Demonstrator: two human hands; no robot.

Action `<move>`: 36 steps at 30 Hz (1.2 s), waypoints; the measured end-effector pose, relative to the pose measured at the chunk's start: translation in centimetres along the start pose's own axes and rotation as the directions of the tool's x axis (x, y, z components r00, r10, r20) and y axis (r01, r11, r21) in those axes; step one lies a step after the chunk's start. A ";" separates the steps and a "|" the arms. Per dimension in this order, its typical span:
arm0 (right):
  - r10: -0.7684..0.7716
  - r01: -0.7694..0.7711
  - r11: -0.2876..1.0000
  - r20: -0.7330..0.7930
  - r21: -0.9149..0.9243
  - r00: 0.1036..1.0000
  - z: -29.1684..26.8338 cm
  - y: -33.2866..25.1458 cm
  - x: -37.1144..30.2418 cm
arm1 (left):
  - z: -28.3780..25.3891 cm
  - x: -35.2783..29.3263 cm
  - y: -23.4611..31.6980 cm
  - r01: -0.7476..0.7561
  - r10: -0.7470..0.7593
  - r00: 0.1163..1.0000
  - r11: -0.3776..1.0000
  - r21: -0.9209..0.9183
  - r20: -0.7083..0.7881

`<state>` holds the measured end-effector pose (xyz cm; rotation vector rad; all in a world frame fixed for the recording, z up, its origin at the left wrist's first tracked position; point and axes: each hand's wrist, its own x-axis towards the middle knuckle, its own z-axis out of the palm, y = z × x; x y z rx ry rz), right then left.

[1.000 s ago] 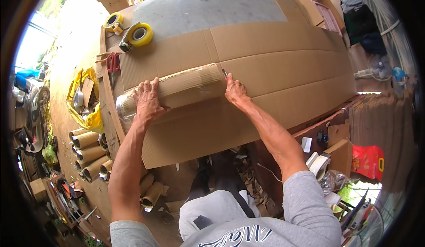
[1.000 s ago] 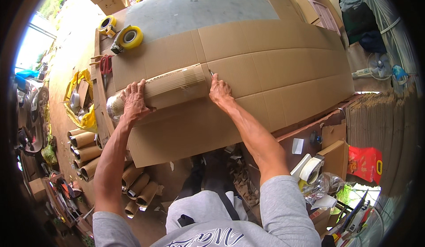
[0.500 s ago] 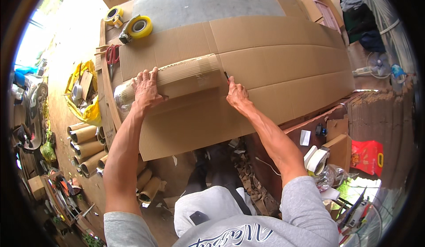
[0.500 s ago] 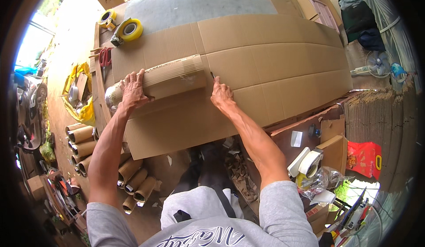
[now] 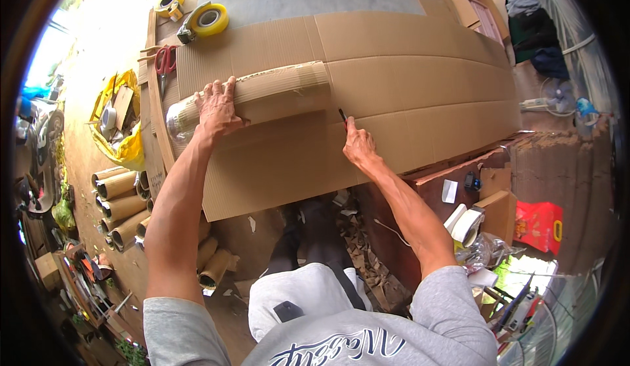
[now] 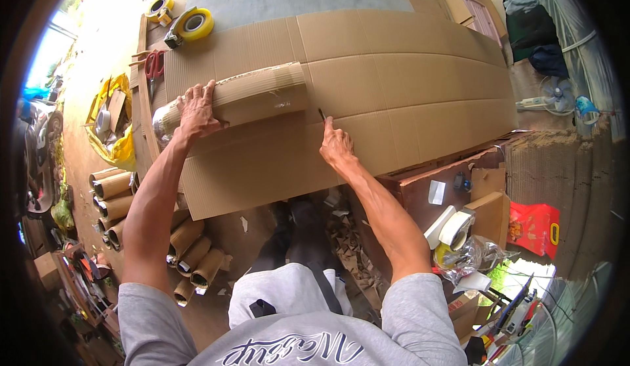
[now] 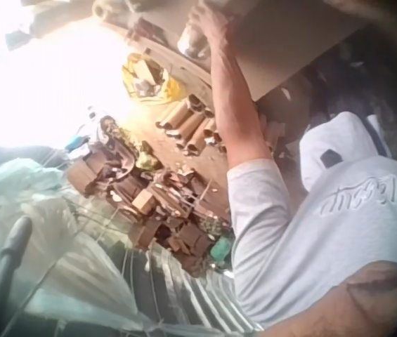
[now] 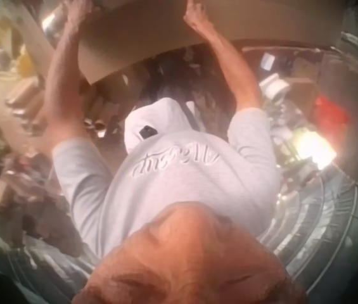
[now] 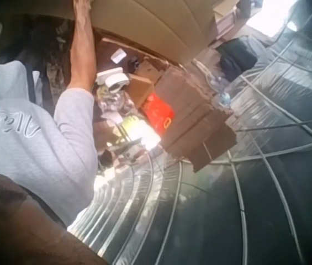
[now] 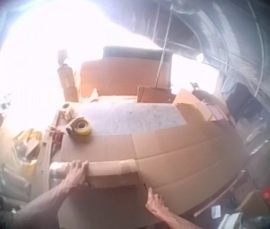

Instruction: The person cuts a large sheet of cardboard using a utility knife and a cylindrical template, then folds the cut piece into a rectangular box and seals it with a handheld tape dispenser. The finished box is placed on the workbench.

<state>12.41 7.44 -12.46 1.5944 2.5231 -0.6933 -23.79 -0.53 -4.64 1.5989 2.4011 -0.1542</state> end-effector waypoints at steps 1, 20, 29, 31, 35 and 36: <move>-0.007 0.007 1.000 -0.011 0.004 1.000 -0.1 0.0 -0.6 | -0.1 0.0 0.0 0.003 -0.003 1.000 1.000 0.001 0.007; 0.023 -0.023 0.999 0.003 -0.023 1.000 1.6 1.2 -6.5 | 0.5 0.0 -0.3 -0.001 0.001 1.000 1.000 0.022 -0.006; 0.029 -0.027 0.999 0.035 -0.047 0.999 1.8 1.3 -9.5 | 0.4 -0.1 -0.1 -0.007 0.007 1.000 1.000 0.014 -0.008; 0.027 -0.026 0.998 0.030 -0.051 0.999 2.1 1.4 -10.2 | 0.4 -0.1 -0.3 -0.012 0.012 1.000 1.000 0.011 -0.008; 0.037 -0.034 0.999 0.056 -0.042 0.998 1.9 0.9 -11.3 | 0.7 -0.3 -0.4 -0.021 0.021 1.000 0.999 0.029 -0.017; 0.032 -0.031 0.999 0.037 -0.028 0.999 2.0 1.0 -11.4 | 0.7 -0.3 -0.4 -0.025 0.026 1.000 0.999 0.027 -0.014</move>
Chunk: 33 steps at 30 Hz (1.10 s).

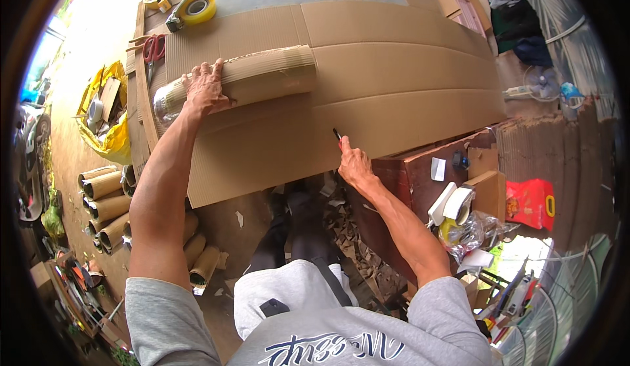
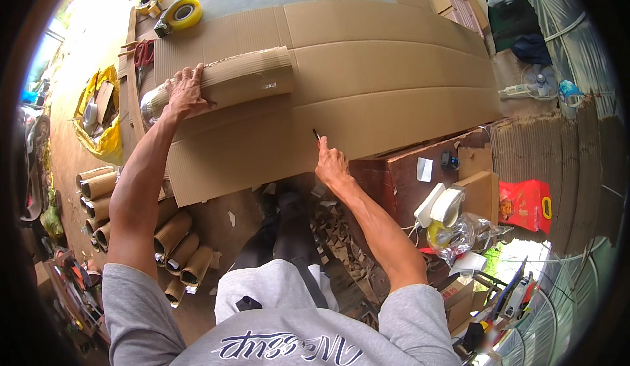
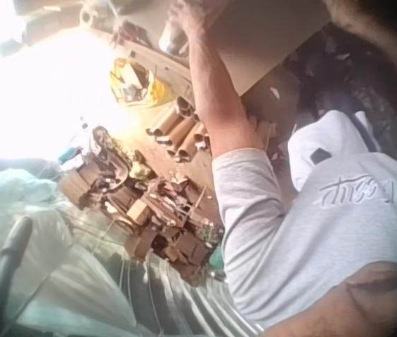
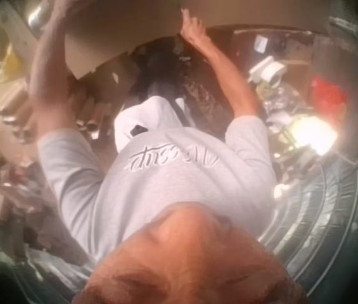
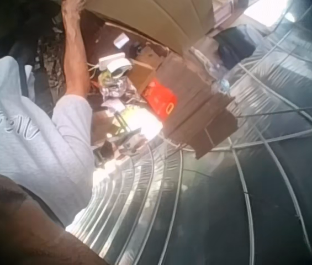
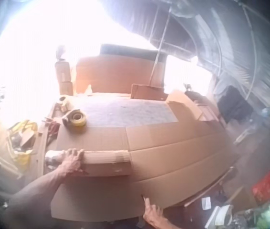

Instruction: The person cuts a large sheet of cardboard using a utility knife and a cylindrical template, then folds the cut piece into a rectangular box and seals it with a handheld tape dispenser. The finished box is placed on the workbench.

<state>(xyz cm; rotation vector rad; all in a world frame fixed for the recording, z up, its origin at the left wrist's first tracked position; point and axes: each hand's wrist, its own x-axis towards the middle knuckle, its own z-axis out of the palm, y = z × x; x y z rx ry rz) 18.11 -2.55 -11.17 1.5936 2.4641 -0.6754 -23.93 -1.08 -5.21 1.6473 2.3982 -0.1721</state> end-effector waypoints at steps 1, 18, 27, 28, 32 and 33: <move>-0.004 0.004 1.000 -0.019 0.013 1.000 0.0 0.0 0.0 | -0.1 0.1 0.0 -0.004 0.004 1.000 1.000 -0.001 0.003; 0.048 -0.047 0.998 -0.011 0.031 0.999 -0.1 -1.0 -1.5 | -0.4 -0.2 -0.1 -0.017 0.016 1.000 1.000 0.006 0.016; 0.095 -0.096 0.995 0.033 0.033 0.995 -0.5 -1.6 -4.3 | -0.8 -0.3 0.0 -0.010 0.011 0.999 1.000 -0.013 0.031; 0.101 -0.102 0.994 0.038 0.028 0.994 -0.5 -1.6 -4.5 | -0.8 -0.4 0.0 -0.012 0.013 1.000 1.000 -0.010 0.026; 0.071 -0.070 0.997 0.039 -0.014 0.997 -0.2 -1.3 -5.5 | -0.4 -0.2 -0.4 -0.028 0.028 1.000 0.999 -0.018 -0.009; 0.076 -0.075 0.997 0.028 -0.024 0.997 0.1 -1.2 -6.0 | -0.4 -0.2 -0.3 -0.030 0.030 1.000 0.999 -0.019 -0.009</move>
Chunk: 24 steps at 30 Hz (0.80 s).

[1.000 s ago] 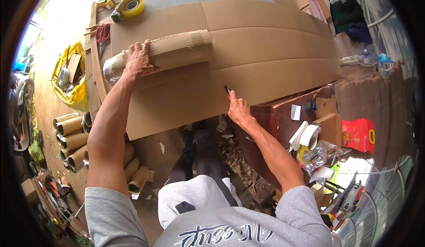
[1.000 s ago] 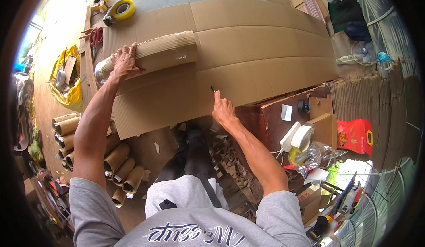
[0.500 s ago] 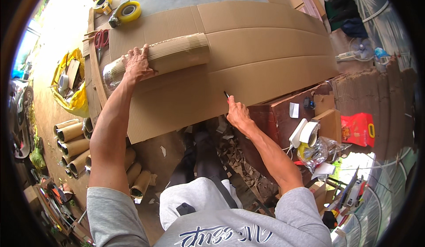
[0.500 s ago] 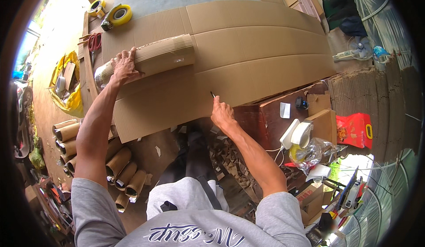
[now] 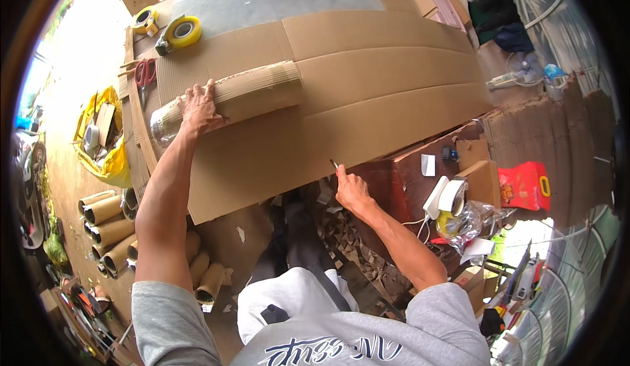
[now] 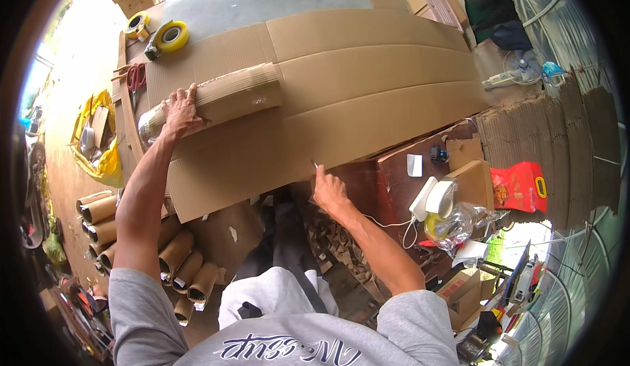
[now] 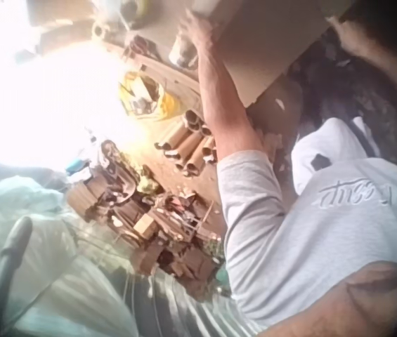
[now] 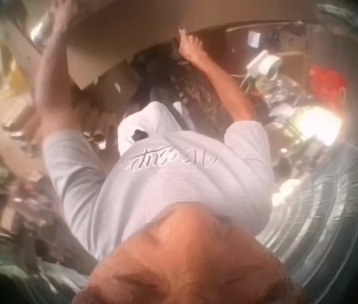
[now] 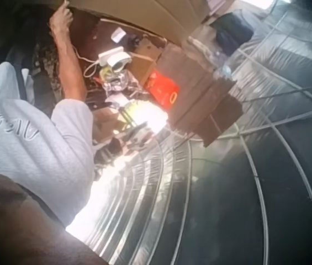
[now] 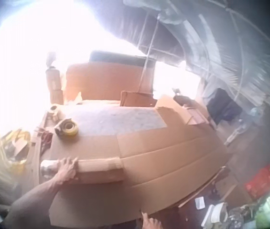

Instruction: The person cuts a large sheet of cardboard using a utility knife and a cylindrical template, then folds the cut piece into a rectangular box and seals it with a handheld tape dispenser. The finished box is placed on the workbench.

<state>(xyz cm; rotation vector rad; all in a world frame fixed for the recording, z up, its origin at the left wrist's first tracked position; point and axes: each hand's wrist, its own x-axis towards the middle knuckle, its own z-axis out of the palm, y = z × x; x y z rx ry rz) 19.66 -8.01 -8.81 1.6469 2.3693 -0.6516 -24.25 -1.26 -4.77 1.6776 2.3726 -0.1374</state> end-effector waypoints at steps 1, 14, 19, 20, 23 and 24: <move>0.006 -0.006 1.000 -0.011 -0.010 1.000 0.5 0.1 -0.7 | -0.1 0.1 0.0 -0.002 0.002 1.000 1.000 0.000 0.001; 0.554 -0.404 0.602 0.005 0.689 0.832 -0.2 13.7 -14.1 | 0.5 -0.3 0.0 -0.039 0.039 0.999 0.999 0.002 -0.020; 0.829 -0.455 0.557 -0.429 0.695 0.359 -1.4 24.5 -9.1 | -0.5 -0.5 1.1 -0.065 0.065 0.998 0.998 0.003 -0.026; 0.863 -0.473 0.505 -0.415 0.722 0.288 -1.0 26.5 -8.5 | -0.4 -0.2 1.4 -0.078 0.079 0.996 0.997 0.013 -0.031; 0.760 -0.599 0.631 -0.548 0.493 0.350 -0.1 28.5 -8.2 | 0.3 0.3 0.9 -0.102 0.103 0.994 0.995 0.010 -0.035; 0.719 -0.634 0.661 -0.581 0.401 0.381 -0.6 27.6 -7.4 | 0.3 0.2 0.6 -0.098 0.098 0.995 0.995 -0.003 -0.036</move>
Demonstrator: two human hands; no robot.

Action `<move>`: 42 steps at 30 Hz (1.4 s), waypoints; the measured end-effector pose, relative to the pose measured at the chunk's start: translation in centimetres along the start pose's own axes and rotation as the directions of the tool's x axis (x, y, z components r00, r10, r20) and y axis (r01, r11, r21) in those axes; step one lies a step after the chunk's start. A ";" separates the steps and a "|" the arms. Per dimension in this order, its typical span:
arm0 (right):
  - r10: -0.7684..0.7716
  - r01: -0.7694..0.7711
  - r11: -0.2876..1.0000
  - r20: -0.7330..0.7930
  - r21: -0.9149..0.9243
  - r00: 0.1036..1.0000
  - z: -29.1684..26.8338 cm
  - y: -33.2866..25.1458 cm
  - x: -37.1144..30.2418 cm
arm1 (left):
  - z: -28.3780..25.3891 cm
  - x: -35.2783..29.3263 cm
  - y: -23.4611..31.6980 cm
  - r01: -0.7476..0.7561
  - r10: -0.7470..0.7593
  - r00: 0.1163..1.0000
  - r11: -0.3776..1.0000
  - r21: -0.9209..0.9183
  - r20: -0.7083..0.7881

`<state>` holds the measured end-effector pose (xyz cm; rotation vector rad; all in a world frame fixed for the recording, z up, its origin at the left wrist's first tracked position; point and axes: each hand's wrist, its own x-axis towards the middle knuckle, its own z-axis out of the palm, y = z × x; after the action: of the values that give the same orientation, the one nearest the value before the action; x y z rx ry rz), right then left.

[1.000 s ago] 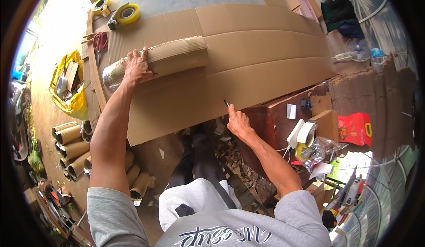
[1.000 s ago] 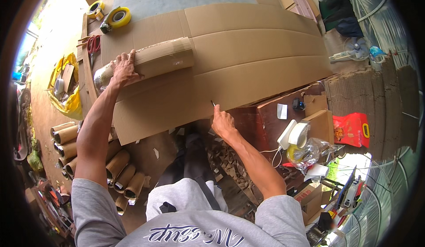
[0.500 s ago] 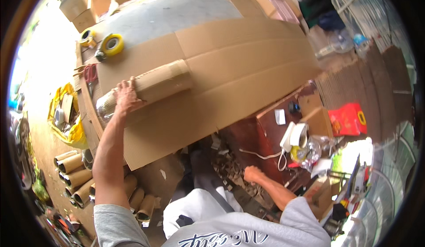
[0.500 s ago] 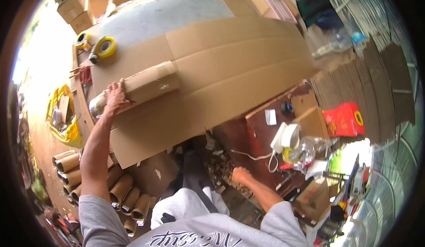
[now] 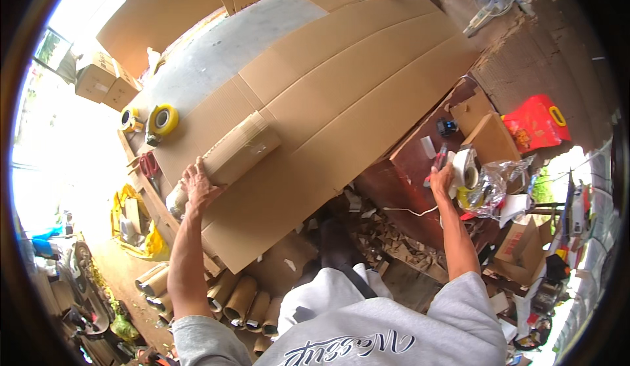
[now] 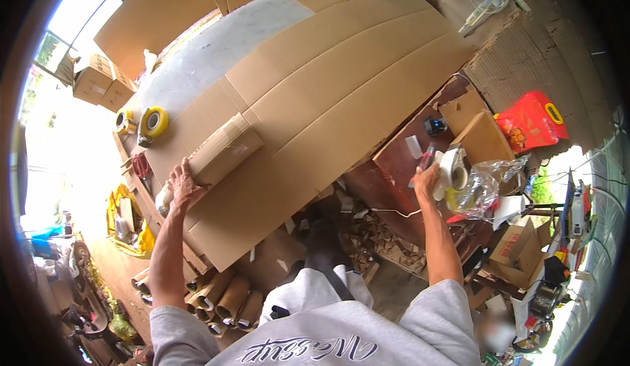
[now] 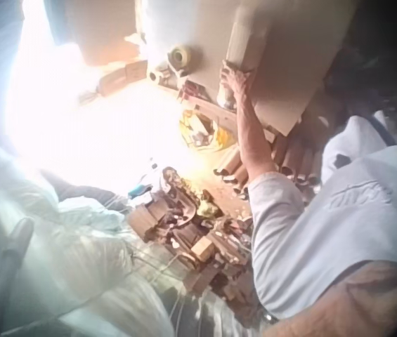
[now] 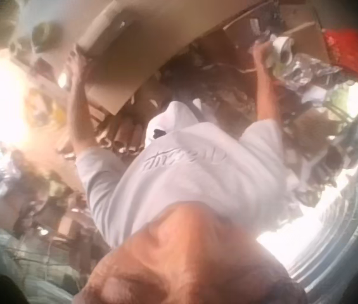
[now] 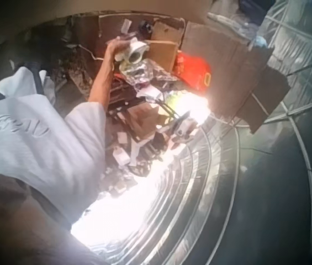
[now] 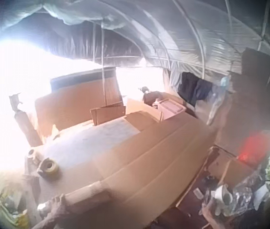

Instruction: The person cuts a large sheet of cardboard using a utility knife and a cylindrical template, then folds the cut piece into a rectangular box and seals it with a handheld tape dispenser. The finished box is placed on the workbench.

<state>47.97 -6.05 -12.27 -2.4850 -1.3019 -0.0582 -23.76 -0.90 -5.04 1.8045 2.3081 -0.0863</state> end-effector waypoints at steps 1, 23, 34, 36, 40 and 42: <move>-0.085 0.076 0.995 -0.132 -0.072 0.988 -0.1 -1.2 -0.8 | 0.5 0.0 -1.0 0.020 -0.019 1.000 1.000 0.004 -0.010; -0.213 -0.932 -0.217 0.918 0.290 0.335 5.4 -19.0 -11.0 | -0.8 -2.2 -3.3 -0.047 0.018 0.987 0.982 -0.181 -0.159; -0.591 -0.972 -0.235 0.795 -0.006 0.138 -2.5 -23.0 -12.2 | -3.2 -5.8 -6.6 -0.108 0.030 0.966 0.949 -0.298 -0.255; -0.666 -0.961 -0.236 0.744 -0.143 0.052 -3.3 -23.7 -13.5 | -3.5 -6.6 -7.0 -0.107 0.017 0.963 0.940 -0.323 -0.269; -0.750 -0.882 -0.146 0.632 -0.447 -0.197 1.3 -22.5 -19.6 | -3.3 -7.5 -8.1 -0.095 -0.015 0.963 0.917 -0.388 -0.270; -0.717 -0.863 -0.080 0.630 -0.499 -0.298 0.9 -22.8 -21.3 | -3.2 -7.7 -8.0 -0.095 -0.020 0.959 0.917 -0.388 -0.282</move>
<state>17.16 -10.66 -10.93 -0.5248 0.6175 2.5585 -30.16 -9.66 -1.02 1.7315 2.2482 0.6426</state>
